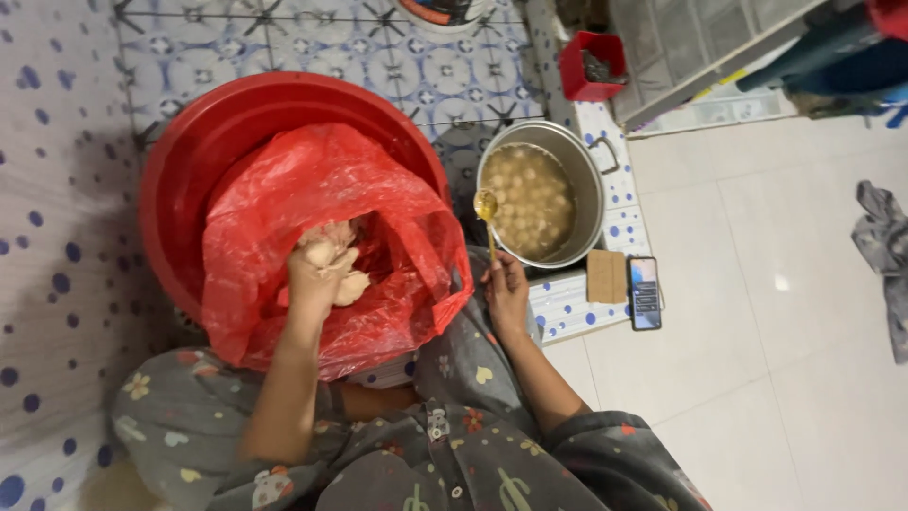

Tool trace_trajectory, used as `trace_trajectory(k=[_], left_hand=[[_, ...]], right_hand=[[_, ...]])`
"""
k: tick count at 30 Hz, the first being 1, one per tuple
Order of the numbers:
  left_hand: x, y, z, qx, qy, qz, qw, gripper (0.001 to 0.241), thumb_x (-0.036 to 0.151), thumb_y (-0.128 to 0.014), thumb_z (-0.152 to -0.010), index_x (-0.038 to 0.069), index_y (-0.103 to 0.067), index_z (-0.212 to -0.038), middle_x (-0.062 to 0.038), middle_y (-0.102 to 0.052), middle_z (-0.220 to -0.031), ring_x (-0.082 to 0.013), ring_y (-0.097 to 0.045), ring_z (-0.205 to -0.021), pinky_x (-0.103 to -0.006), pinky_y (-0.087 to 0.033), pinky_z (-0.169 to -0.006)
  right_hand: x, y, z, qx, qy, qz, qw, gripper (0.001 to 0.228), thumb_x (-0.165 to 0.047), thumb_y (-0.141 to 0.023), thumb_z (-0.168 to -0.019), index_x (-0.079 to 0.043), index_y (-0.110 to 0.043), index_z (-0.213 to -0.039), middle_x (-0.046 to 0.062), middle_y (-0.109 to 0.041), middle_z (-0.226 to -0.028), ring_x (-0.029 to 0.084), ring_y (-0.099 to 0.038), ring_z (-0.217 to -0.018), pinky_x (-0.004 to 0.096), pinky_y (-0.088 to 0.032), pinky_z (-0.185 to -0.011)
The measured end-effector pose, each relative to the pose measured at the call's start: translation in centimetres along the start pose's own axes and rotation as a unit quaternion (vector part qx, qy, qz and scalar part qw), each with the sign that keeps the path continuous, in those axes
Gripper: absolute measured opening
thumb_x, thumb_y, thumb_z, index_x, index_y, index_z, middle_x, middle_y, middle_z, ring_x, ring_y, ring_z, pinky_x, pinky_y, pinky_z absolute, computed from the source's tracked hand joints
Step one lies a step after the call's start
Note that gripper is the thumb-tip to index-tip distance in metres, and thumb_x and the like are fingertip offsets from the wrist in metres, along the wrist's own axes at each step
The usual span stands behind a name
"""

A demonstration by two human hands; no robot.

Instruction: Making meatballs by squeezing meat paste through the hand and scooping it into a pot with a spoon

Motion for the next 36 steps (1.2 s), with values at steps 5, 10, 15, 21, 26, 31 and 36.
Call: trace_trajectory(k=[5,10,15,21,26,31,36], left_hand=[[-3.0,0.0,0.5,0.011,0.022,0.023,0.999,0.024,0.013,-0.083,-0.089,0.005,-0.065,-0.075,-0.006,-0.056,-0.060,-0.0114,-0.048,-0.052,-0.0278,-0.045,-0.042],[2.5,-0.6,1.6,-0.013,0.020,0.074,0.997,0.026,0.025,-0.076,-0.098,0.000,-0.068,-0.095,-0.006,-0.056,-0.065,-0.0115,-0.053,-0.055,-0.0300,-0.052,-0.046],[6.5,-1.8,2.7,-0.020,-0.009,-0.002,1.000,0.029,0.008,-0.094,-0.075,0.002,-0.075,-0.097,-0.004,-0.060,-0.063,-0.0099,-0.055,-0.050,-0.0236,-0.049,-0.044],[3.2,-0.5,1.3,0.003,-0.104,-0.135,0.985,0.028,0.018,-0.098,-0.068,0.007,-0.072,-0.068,-0.009,-0.066,-0.059,-0.0209,-0.064,-0.056,-0.0343,-0.054,-0.059],[3.2,-1.0,1.7,-0.063,-0.093,0.063,0.992,0.013,0.009,-0.076,-0.086,0.000,-0.069,-0.092,-0.008,-0.061,-0.073,-0.0148,-0.058,-0.070,-0.0322,-0.055,-0.064],[2.0,-1.6,0.7,-0.119,-0.003,0.186,0.975,0.015,0.005,-0.072,-0.096,-0.008,-0.065,-0.091,-0.013,-0.059,-0.055,-0.0137,-0.052,-0.037,-0.0299,-0.046,-0.027],[9.1,-2.6,2.0,-0.126,-0.071,0.145,0.979,0.034,-0.005,-0.085,-0.079,-0.010,-0.067,-0.108,-0.011,-0.066,-0.059,-0.0083,-0.058,-0.047,-0.0238,-0.052,-0.039]], right_hand=[[-0.6,-0.1,0.4,0.002,0.000,-0.007,1.000,0.022,-0.010,-0.051,-0.106,-0.002,-0.059,-0.124,0.011,-0.058,-0.062,0.009,-0.042,-0.037,0.020,-0.036,-0.034],[-0.8,-0.4,0.2,0.000,0.007,-0.011,1.000,0.021,-0.010,-0.051,-0.106,-0.001,-0.060,-0.122,0.011,-0.058,-0.062,0.010,-0.043,-0.037,0.020,-0.037,-0.034],[-0.3,-0.2,0.2,0.006,-0.011,-0.039,0.999,0.020,-0.008,-0.051,-0.106,0.000,-0.059,-0.123,0.011,-0.057,-0.062,0.011,-0.041,-0.036,0.022,-0.036,-0.033],[-0.8,0.0,-0.2,0.004,-0.028,-0.060,0.998,0.019,-0.009,-0.052,-0.106,-0.002,-0.059,-0.122,0.012,-0.058,-0.066,0.012,-0.042,-0.039,0.023,-0.038,-0.035],[-5.3,-2.4,0.6,-0.026,0.002,-0.054,0.998,0.019,-0.008,-0.052,-0.105,0.000,-0.058,-0.121,0.011,-0.058,-0.066,0.011,-0.043,-0.039,0.023,-0.038,-0.035],[-11.1,-5.3,2.2,-0.067,0.065,0.013,0.996,0.019,-0.006,-0.051,-0.105,0.003,-0.062,-0.119,0.013,-0.060,-0.066,0.010,-0.046,-0.039,0.022,-0.039,-0.035],[-21.0,-10.4,5.8,-0.147,0.322,0.267,0.896,0.026,0.005,-0.065,-0.091,-0.007,-0.078,-0.110,0.011,-0.077,-0.087,0.024,-0.071,-0.062,0.033,-0.056,-0.056]])
Point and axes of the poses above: each hand's wrist, its own z-axis away from the middle knuckle, its own y-axis out of the back of the hand, x = y × z, the point moved 5 cm from there along -z, towards the middle knuckle
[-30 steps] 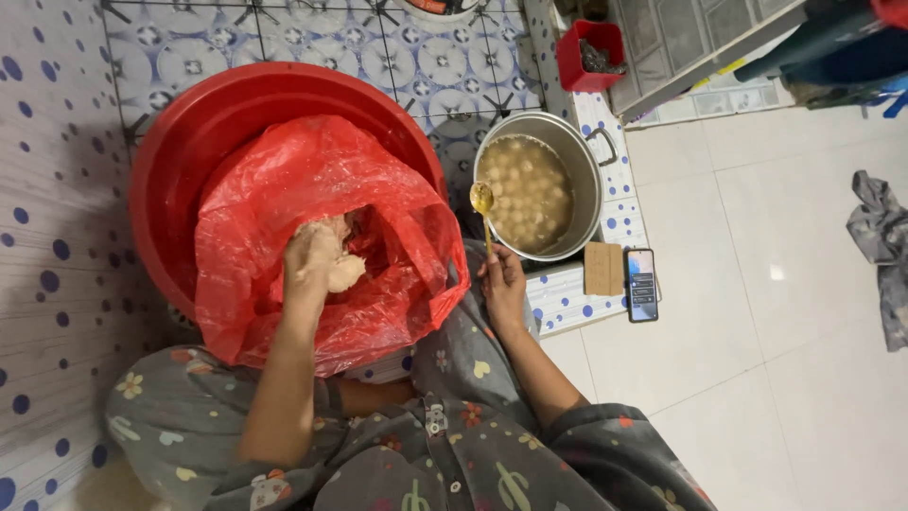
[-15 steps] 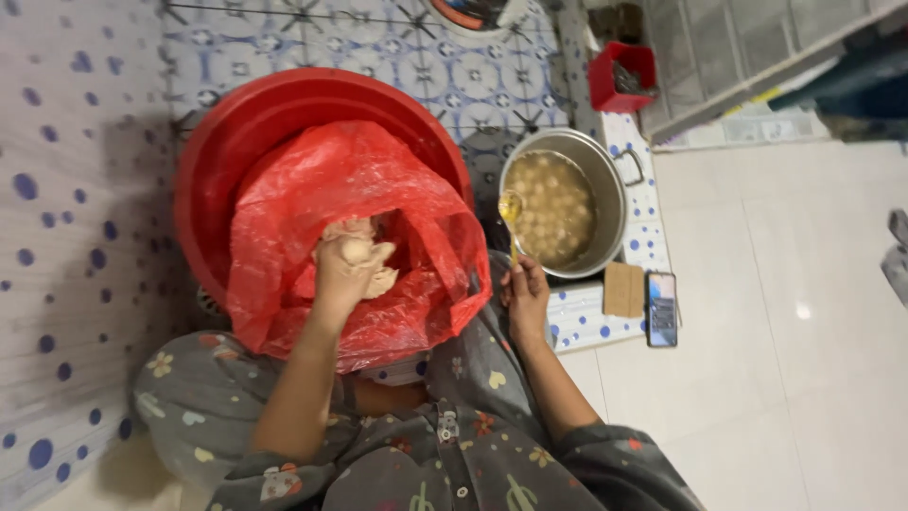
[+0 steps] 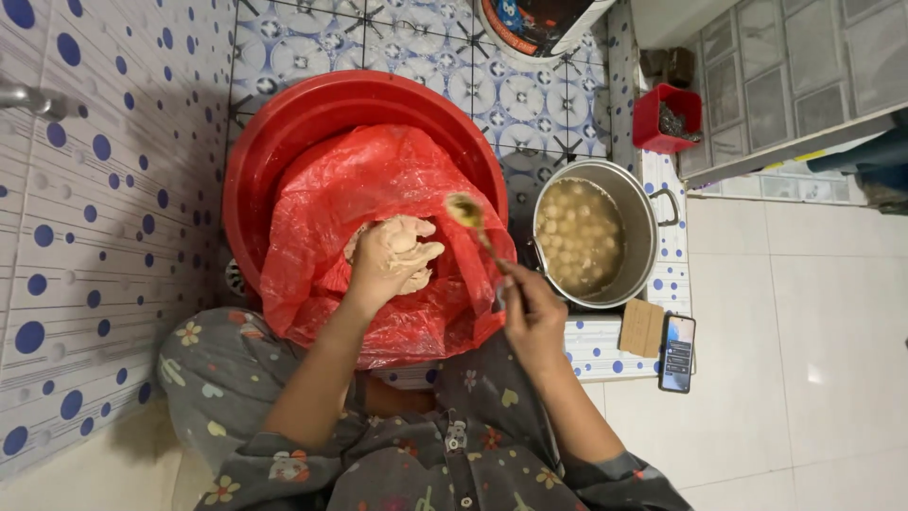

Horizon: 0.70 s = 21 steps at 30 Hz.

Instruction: Making meatballs by squeezing meat paste through the hand and scooping it into a pot with a spoon

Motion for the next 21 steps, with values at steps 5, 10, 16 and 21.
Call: trace_trajectory(k=[5,10,16,21], left_hand=[[-2.7,1.4,-0.5,0.021,-0.029,-0.137,0.990,0.024,0.008,-0.093,-0.074,0.001,-0.072,-0.085,-0.009,-0.066,-0.062,-0.0113,-0.059,-0.057,-0.0270,-0.055,-0.060],[-4.8,1.3,-0.2,0.051,0.050,-0.104,0.992,0.035,0.011,-0.087,-0.081,0.006,-0.060,-0.060,0.001,-0.051,-0.047,-0.0063,-0.043,-0.042,-0.0215,-0.037,-0.036],[-8.5,2.6,-0.7,0.084,0.177,-0.248,0.949,0.013,0.008,-0.084,-0.073,0.003,-0.072,-0.076,-0.009,-0.066,-0.059,-0.0254,-0.068,-0.054,-0.0392,-0.055,-0.048],[-8.4,3.4,-0.9,0.031,0.185,-0.483,0.855,0.030,0.008,-0.079,-0.073,0.002,-0.077,-0.102,-0.021,-0.075,-0.084,-0.0431,-0.074,-0.092,-0.0546,-0.058,-0.086]], right_hand=[[-2.7,-1.2,-0.3,-0.055,0.087,0.077,0.992,0.031,0.005,-0.065,-0.087,-0.010,-0.077,-0.112,0.007,-0.075,-0.085,0.025,-0.072,-0.068,0.033,-0.059,-0.062],[-1.6,-2.6,0.4,-0.092,0.119,0.145,0.978,0.036,-0.001,-0.065,-0.085,-0.016,-0.075,-0.116,0.001,-0.067,-0.074,0.022,-0.068,-0.059,0.031,-0.056,-0.052],[-1.6,-3.5,-0.2,-0.147,0.018,0.000,0.989,0.027,0.003,-0.063,-0.090,-0.007,-0.077,-0.111,0.012,-0.075,-0.079,0.034,-0.074,-0.072,0.037,-0.060,-0.063],[7.0,-5.8,3.0,-0.185,-0.293,-0.247,0.905,0.018,-0.004,-0.063,-0.094,-0.001,-0.077,-0.105,0.006,-0.063,-0.054,0.007,-0.048,-0.046,0.021,-0.037,-0.044]])
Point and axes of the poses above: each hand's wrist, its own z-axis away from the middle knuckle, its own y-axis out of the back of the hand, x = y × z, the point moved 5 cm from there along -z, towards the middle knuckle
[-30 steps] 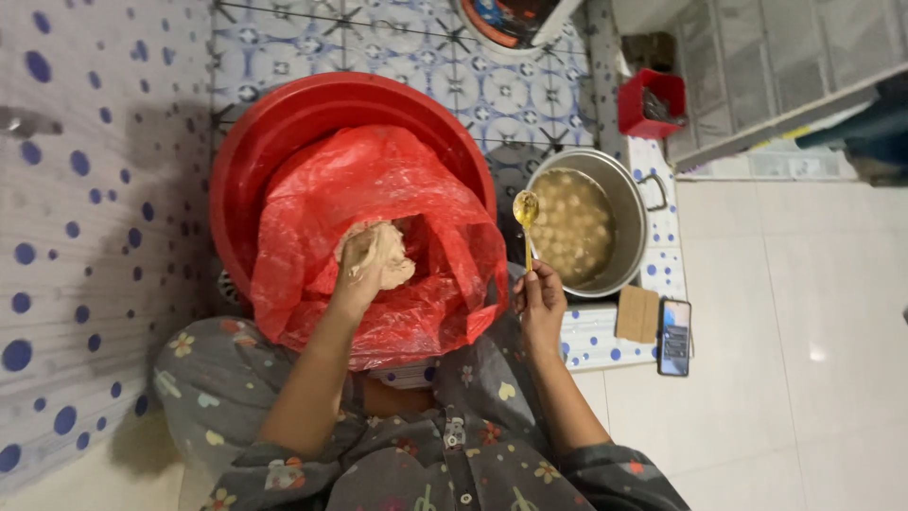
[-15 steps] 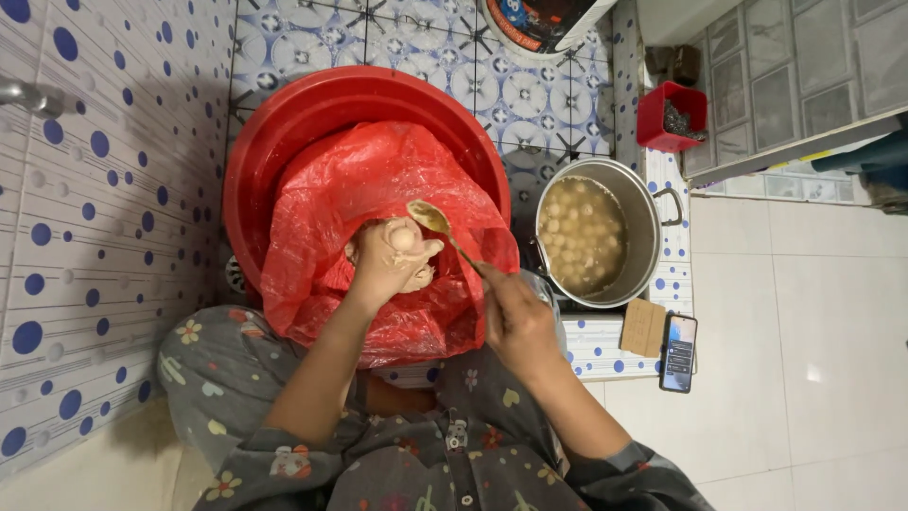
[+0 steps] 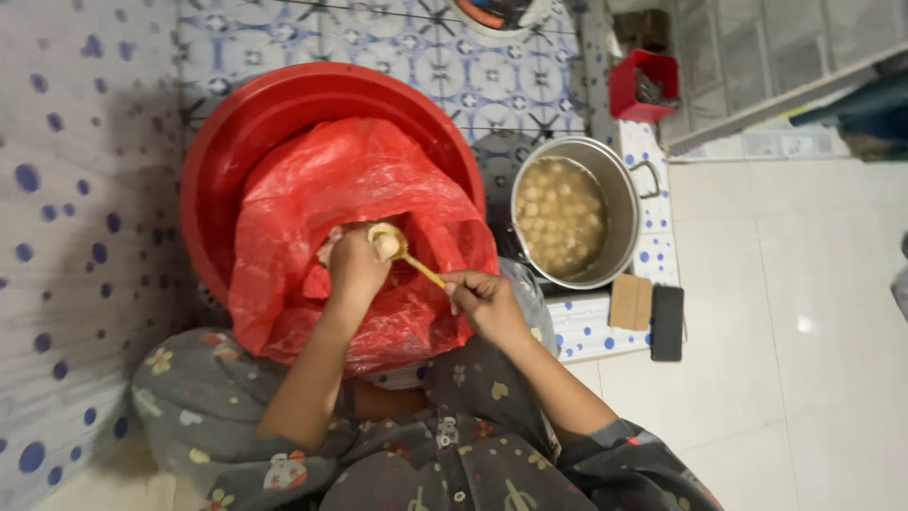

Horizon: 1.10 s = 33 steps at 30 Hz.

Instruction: Making meatballs by squeezing meat paste through the hand and scooping it into a pot with a spoon

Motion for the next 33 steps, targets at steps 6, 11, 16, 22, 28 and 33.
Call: trace_trajectory(k=[6,11,16,22,28,33], left_hand=[[-1.5,-2.3,-1.5,0.009,-0.067,-0.050,0.996,0.027,0.027,-0.079,-0.087,0.000,-0.075,-0.089,-0.023,-0.073,-0.076,-0.0433,-0.074,-0.083,-0.0518,-0.059,-0.074],[-4.6,-3.7,-2.8,0.005,-0.011,0.069,0.998,0.023,0.025,-0.082,-0.086,0.004,-0.073,-0.081,-0.018,-0.069,-0.066,-0.0353,-0.069,-0.065,-0.0416,-0.054,-0.050],[-1.5,-2.6,-0.7,0.002,0.032,0.153,0.988,0.029,0.012,-0.082,-0.085,0.001,-0.064,-0.065,-0.018,-0.059,-0.051,-0.0282,-0.057,-0.040,-0.0367,-0.043,-0.029],[-3.4,-4.0,-0.9,0.012,0.023,0.143,0.989,0.035,0.020,-0.087,-0.083,0.004,-0.062,-0.064,-0.012,-0.059,-0.051,-0.0214,-0.056,-0.046,-0.0361,-0.044,-0.040],[-2.9,-4.3,-0.2,0.027,-0.011,0.357,0.934,0.024,0.007,-0.094,-0.077,0.003,-0.074,-0.089,-0.008,-0.070,-0.077,-0.0110,-0.058,-0.071,-0.0312,-0.057,-0.072],[-1.1,-2.4,-0.7,-0.037,-0.023,0.569,0.821,0.015,0.002,-0.071,-0.096,0.011,-0.060,-0.091,-0.001,-0.052,-0.064,-0.0130,-0.055,-0.046,-0.0274,-0.049,-0.036]], right_hand=[[3.1,6.7,2.1,0.171,-0.082,-0.147,0.971,0.020,-0.004,-0.068,-0.091,0.005,-0.075,-0.108,0.014,-0.058,-0.052,0.008,-0.046,-0.030,0.021,-0.034,-0.029],[10.4,17.0,3.0,0.291,-0.022,0.078,0.953,0.017,-0.004,-0.066,-0.094,-0.002,-0.077,-0.106,0.010,-0.063,-0.058,0.011,-0.052,-0.053,0.024,-0.040,-0.054],[15.5,21.8,4.3,0.334,-0.031,0.249,0.909,0.022,-0.005,-0.066,-0.096,-0.009,-0.079,-0.114,0.010,-0.072,-0.069,0.020,-0.068,-0.069,0.033,-0.053,-0.069],[15.8,22.1,4.5,0.349,-0.022,0.316,0.882,0.021,-0.007,-0.067,-0.095,-0.008,-0.079,-0.113,0.013,-0.072,-0.075,0.029,-0.073,-0.077,0.041,-0.057,-0.073],[10.5,16.4,3.1,0.275,-0.014,-0.102,0.956,0.023,-0.004,-0.049,-0.103,0.002,-0.058,-0.123,0.007,-0.062,-0.071,0.008,-0.046,-0.046,0.019,-0.039,-0.041],[2.5,7.7,2.9,0.092,0.047,0.148,0.984,0.010,-0.012,-0.065,-0.097,-0.008,-0.074,-0.098,0.016,-0.077,-0.097,0.035,-0.073,-0.091,0.039,-0.056,-0.081]])
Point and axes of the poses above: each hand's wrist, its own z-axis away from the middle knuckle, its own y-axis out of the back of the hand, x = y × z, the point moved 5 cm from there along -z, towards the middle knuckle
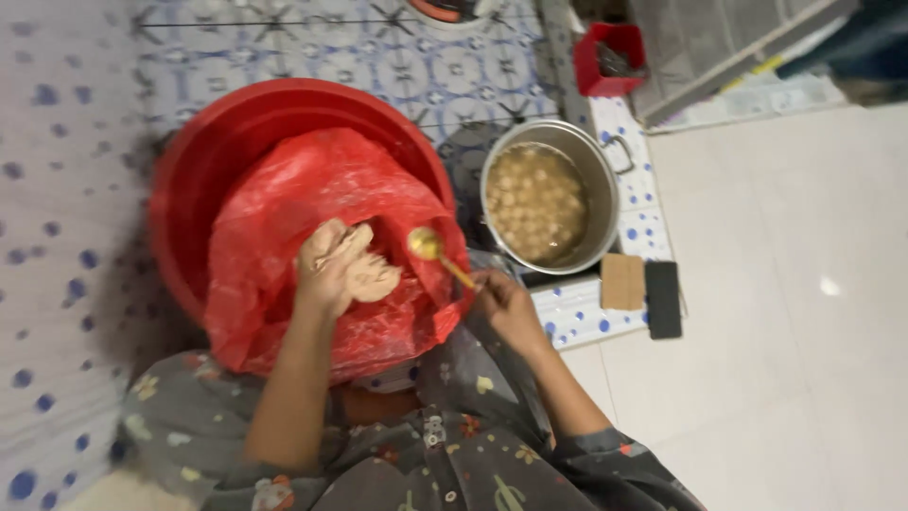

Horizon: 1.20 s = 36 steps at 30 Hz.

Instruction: Making meatballs by squeezing meat paste through the hand and scooping it into a pot with a spoon

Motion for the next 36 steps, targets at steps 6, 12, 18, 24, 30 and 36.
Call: trace_trajectory(k=[6,12,18,24,30,36], left_hand=[[5.2,-3.1,2.7,0.035,-0.131,-0.261,0.956,0.027,0.013,-0.087,-0.083,0.010,-0.069,-0.103,-0.007,-0.071,-0.075,-0.0142,-0.062,-0.064,-0.0279,-0.052,-0.056],[5.6,-5.1,4.3,0.017,-0.419,-0.416,0.807,0.013,0.019,-0.088,-0.085,0.016,-0.076,-0.085,-0.002,-0.074,-0.078,-0.0220,-0.068,-0.071,-0.0330,-0.054,-0.075],[4.0,-1.0,3.1,0.097,-0.019,-0.091,0.991,0.030,0.010,-0.082,-0.089,0.004,-0.055,-0.102,-0.008,-0.061,-0.066,-0.0114,-0.049,-0.039,-0.0254,-0.038,-0.024],[0.4,3.3,0.3,0.093,-0.163,-0.250,0.950,0.031,0.005,-0.095,-0.071,0.003,-0.069,-0.087,-0.012,-0.067,-0.067,-0.0194,-0.064,-0.059,-0.0356,-0.055,-0.056],[4.7,-0.6,2.1,-0.019,-0.059,-0.138,0.988,0.031,0.004,-0.086,-0.081,0.002,-0.055,-0.073,-0.015,-0.058,-0.047,-0.0178,-0.059,-0.037,-0.0306,-0.047,-0.027],[2.5,0.5,2.2,0.016,-0.040,-0.076,0.996,0.016,0.012,-0.075,-0.092,-0.001,-0.066,-0.090,-0.014,-0.061,-0.055,-0.0170,-0.060,-0.038,-0.0316,-0.051,-0.029]], right_hand=[[-0.4,-5.0,0.5,-0.083,-0.002,-0.073,0.994,0.023,-0.005,-0.062,-0.095,-0.008,-0.076,-0.113,0.008,-0.065,-0.061,0.014,-0.059,-0.057,0.028,-0.051,-0.058],[-2.1,-6.0,0.3,-0.107,-0.024,-0.149,0.983,0.022,-0.002,-0.060,-0.095,-0.001,-0.076,-0.111,0.006,-0.060,-0.055,0.012,-0.055,-0.051,0.023,-0.046,-0.052],[-1.2,-2.9,0.3,-0.064,-0.032,-0.090,0.993,0.023,-0.006,-0.064,-0.094,-0.005,-0.078,-0.111,0.009,-0.059,-0.055,0.016,-0.054,-0.054,0.029,-0.045,-0.053],[1.4,-2.8,-0.1,-0.038,-0.071,-0.115,0.990,0.021,-0.006,-0.061,-0.094,0.000,-0.076,-0.108,0.007,-0.055,-0.051,0.013,-0.049,-0.048,0.023,-0.036,-0.045],[3.9,-4.5,-0.3,0.002,-0.111,-0.196,0.974,0.021,-0.005,-0.062,-0.094,0.001,-0.075,-0.109,0.008,-0.053,-0.050,0.011,-0.047,-0.039,0.018,-0.032,-0.035],[1.0,-4.5,0.1,-0.005,-0.106,-0.208,0.972,0.022,-0.005,-0.061,-0.094,0.004,-0.073,-0.110,0.008,-0.050,-0.049,0.008,-0.044,-0.035,0.017,-0.032,-0.032]])
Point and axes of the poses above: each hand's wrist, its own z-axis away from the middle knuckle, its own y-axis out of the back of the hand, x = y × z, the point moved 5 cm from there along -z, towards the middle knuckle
